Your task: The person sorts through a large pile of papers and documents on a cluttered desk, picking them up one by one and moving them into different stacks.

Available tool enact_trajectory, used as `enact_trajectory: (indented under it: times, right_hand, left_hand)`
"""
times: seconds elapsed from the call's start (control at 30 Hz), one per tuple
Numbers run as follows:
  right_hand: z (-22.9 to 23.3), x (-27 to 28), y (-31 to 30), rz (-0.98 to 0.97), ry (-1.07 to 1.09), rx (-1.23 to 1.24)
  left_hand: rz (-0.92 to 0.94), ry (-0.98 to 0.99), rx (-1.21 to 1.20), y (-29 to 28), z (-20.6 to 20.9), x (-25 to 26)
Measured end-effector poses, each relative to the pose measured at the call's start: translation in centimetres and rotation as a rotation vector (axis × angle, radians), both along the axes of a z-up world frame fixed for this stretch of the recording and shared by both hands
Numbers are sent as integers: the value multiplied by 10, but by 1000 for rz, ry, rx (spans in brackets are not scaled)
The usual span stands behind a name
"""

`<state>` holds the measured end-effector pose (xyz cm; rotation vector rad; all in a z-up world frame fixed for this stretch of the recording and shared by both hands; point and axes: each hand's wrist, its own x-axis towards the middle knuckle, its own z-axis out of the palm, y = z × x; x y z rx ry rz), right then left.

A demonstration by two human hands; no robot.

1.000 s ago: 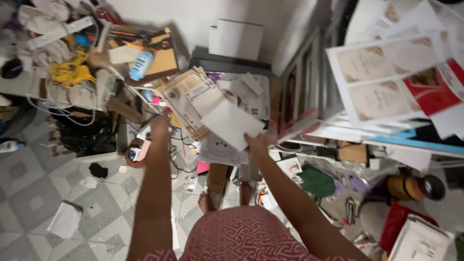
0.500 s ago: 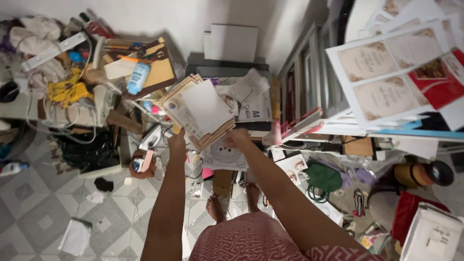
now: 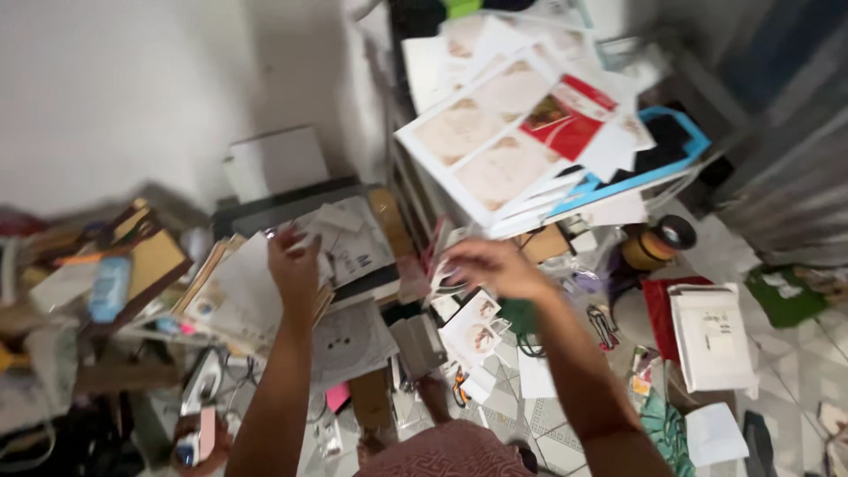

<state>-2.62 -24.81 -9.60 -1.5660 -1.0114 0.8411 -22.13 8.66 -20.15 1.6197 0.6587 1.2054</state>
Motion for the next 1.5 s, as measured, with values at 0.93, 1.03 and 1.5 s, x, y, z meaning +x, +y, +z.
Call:
enact_trajectory:
  times: [0.93,1.03,1.5]
  right_hand:
    - [91,115,-75,-551,-1283,17]
    - [93,114,-74,-538,-1321,2]
    - [104,113,-66,-450,-1299,177]
  left_hand:
    - [-473,69,-367,-104,197,157]
    - [-461,91,-386,-100,198,157]
    - [-472,57,-473,-86,198,152]
